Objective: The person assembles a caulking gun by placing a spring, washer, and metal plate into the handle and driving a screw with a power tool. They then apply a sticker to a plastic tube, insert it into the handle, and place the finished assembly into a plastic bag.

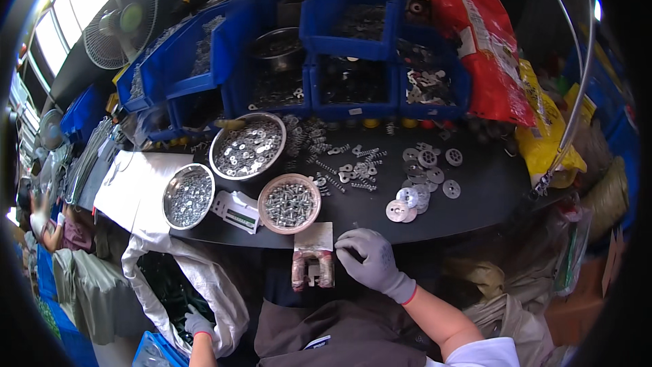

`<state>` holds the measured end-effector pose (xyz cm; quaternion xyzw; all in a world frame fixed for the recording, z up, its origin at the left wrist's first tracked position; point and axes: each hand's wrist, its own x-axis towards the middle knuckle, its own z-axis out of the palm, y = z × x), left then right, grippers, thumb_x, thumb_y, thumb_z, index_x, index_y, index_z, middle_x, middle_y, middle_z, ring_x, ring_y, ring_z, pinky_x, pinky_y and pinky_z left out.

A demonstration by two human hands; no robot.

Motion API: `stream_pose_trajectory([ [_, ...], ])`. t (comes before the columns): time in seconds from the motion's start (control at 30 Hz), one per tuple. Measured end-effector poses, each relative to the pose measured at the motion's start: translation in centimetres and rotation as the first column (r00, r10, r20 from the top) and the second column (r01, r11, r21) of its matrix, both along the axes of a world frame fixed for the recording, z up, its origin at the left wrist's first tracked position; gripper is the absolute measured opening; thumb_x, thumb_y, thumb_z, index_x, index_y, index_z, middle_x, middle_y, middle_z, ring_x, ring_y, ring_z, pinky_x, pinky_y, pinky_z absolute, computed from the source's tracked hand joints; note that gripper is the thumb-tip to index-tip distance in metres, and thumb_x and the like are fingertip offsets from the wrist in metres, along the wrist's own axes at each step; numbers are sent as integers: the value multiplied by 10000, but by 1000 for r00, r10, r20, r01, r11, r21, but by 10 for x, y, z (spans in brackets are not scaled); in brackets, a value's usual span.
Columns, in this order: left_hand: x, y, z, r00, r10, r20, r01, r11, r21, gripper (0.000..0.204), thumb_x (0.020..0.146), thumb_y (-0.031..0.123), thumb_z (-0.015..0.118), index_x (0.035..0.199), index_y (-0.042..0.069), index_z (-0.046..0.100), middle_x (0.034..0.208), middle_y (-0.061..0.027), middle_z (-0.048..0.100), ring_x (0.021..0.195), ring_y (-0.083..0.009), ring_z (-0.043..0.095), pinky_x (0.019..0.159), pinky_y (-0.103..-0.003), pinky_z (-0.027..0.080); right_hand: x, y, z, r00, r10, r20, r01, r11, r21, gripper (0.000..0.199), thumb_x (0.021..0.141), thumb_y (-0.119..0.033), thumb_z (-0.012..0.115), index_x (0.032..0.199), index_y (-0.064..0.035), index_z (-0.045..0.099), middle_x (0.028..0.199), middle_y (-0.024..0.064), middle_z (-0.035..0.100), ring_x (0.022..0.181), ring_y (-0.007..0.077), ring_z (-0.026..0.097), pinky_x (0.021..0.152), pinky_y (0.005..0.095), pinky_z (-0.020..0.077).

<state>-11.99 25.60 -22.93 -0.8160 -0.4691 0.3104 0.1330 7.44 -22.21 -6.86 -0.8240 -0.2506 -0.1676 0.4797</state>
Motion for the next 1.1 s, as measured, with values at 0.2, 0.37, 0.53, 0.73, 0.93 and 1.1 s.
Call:
stream_pose_trajectory([
  [0.2,-42,5,26,949,9,316,15,997,-74,822,728,294,787,1411,37,409,1227,-255,579,1026,-391,635,884,-410,532,48,-29,45,988,9,152,-9,1000,-3,164,757,-32,698,918,-40,668,900,137,673,805,285,666,724,351,529],
  [0.37,-70,-3,85,699,-16,715,39,999,-16,311,808,160,670,1083,23,624,890,-226,664,831,-421,644,721,-492,489,151,-47,40,987,-76,140,107,967,-231,179,805,-202,646,942,-94,684,934,110,662,900,307,630,810,413,493],
  [0.53,-68,-14,133,111,292,950,190,932,-309,279,947,232,609,1189,100,567,699,-11,574,494,-107,493,422,-280,376,209,-30,33,992,-106,68,124,727,-676,289,790,-291,637,1026,-139,704,1022,87,657,1032,281,599,900,420,479],
  [0.73,64,-171,255,-50,784,619,672,485,-560,513,880,298,665,1282,79,433,835,-13,555,650,-78,497,556,-208,388,219,-30,37,980,-50,-192,-89,754,-651,341,753,-302,692,1044,-127,709,986,93,688,980,298,636,864,430,490],
  [0.93,190,-276,284,223,810,543,865,92,-493,596,809,-4,633,1330,58,351,941,-59,543,771,-99,535,652,-238,462,120,-27,101,577,509,-639,-325,861,392,241,839,-165,707,1017,-4,692,871,16,679,790,79,609,738,238,486],
  [1.1,234,-324,300,425,700,573,873,-151,-464,621,792,-107,624,1323,58,347,1129,-111,610,888,-92,585,753,-238,493,88,-49,122,391,630,-671,-271,776,570,231,852,-140,698,1029,8,684,896,-6,669,820,44,586,762,207,468],
])
